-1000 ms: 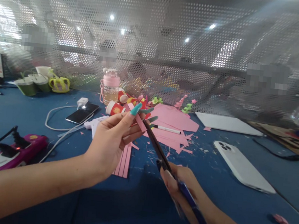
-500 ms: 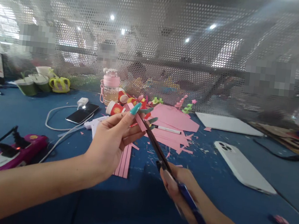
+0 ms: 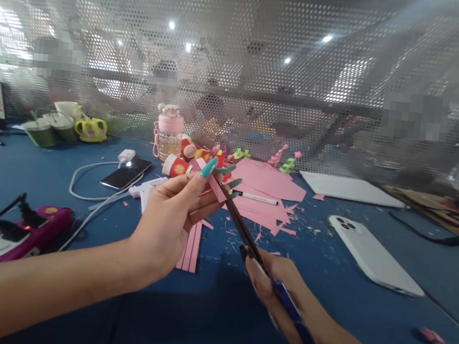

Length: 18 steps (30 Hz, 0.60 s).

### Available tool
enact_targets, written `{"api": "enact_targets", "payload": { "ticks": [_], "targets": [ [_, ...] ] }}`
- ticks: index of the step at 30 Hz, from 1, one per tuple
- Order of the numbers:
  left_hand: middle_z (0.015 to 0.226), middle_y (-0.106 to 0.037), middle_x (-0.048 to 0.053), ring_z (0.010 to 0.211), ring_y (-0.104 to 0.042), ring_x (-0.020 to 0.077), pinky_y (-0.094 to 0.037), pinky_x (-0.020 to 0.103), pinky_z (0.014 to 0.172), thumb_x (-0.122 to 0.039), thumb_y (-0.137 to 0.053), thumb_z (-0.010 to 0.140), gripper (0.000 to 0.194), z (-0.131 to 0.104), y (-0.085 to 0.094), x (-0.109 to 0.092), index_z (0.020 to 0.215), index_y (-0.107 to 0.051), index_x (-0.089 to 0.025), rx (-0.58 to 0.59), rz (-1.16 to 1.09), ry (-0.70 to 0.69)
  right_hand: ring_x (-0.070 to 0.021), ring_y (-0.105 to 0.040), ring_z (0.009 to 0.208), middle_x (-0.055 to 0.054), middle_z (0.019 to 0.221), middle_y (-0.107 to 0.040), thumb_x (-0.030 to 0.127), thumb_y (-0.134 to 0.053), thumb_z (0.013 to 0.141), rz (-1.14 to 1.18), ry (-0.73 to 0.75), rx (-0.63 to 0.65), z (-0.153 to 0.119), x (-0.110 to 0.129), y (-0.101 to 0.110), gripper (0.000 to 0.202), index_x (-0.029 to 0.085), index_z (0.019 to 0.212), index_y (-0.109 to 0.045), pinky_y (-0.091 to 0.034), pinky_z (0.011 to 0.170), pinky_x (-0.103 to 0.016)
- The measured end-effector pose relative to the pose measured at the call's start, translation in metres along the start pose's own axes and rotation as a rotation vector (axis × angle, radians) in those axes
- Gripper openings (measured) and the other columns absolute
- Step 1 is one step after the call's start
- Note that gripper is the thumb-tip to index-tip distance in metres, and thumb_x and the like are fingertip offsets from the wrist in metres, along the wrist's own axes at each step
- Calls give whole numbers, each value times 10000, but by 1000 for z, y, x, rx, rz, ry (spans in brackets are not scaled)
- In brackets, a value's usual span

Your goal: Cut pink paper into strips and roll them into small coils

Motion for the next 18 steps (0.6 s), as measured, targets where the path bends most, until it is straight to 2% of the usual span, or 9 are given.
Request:
{"api": "enact_targets", "payload": {
  "ticks": [11, 18],
  "targets": [
    [673, -726, 31, 605, -687, 109, -575, 171, 606, -142, -641, 756, 89, 0, 1, -1, 674, -669, -122, -1, 24, -9, -100, -239, 480, 50, 549, -231, 397, -378, 843, 83, -45, -9, 1, -2, -1, 321, 219, 583, -315, -248, 415, -211],
    [672, -723, 27, 618, -688, 111, -577, 185, 625, -134, -593, 793, 146, 0, 1, -1, 667, -667, -129, 12, 40, -14, -98, -239, 481, 54, 545, -236, 373, -376, 851, 84, -28, 8, 1, 1, -2, 309, 220, 592, -305, -247, 422, -211]
  ]
}}
Point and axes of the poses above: each hand's wrist, its own z-axis towards the middle knuckle, its own y-axis out of the back of the hand, x = y × z, the point moved 8 cm from there along z, towards the middle knuckle
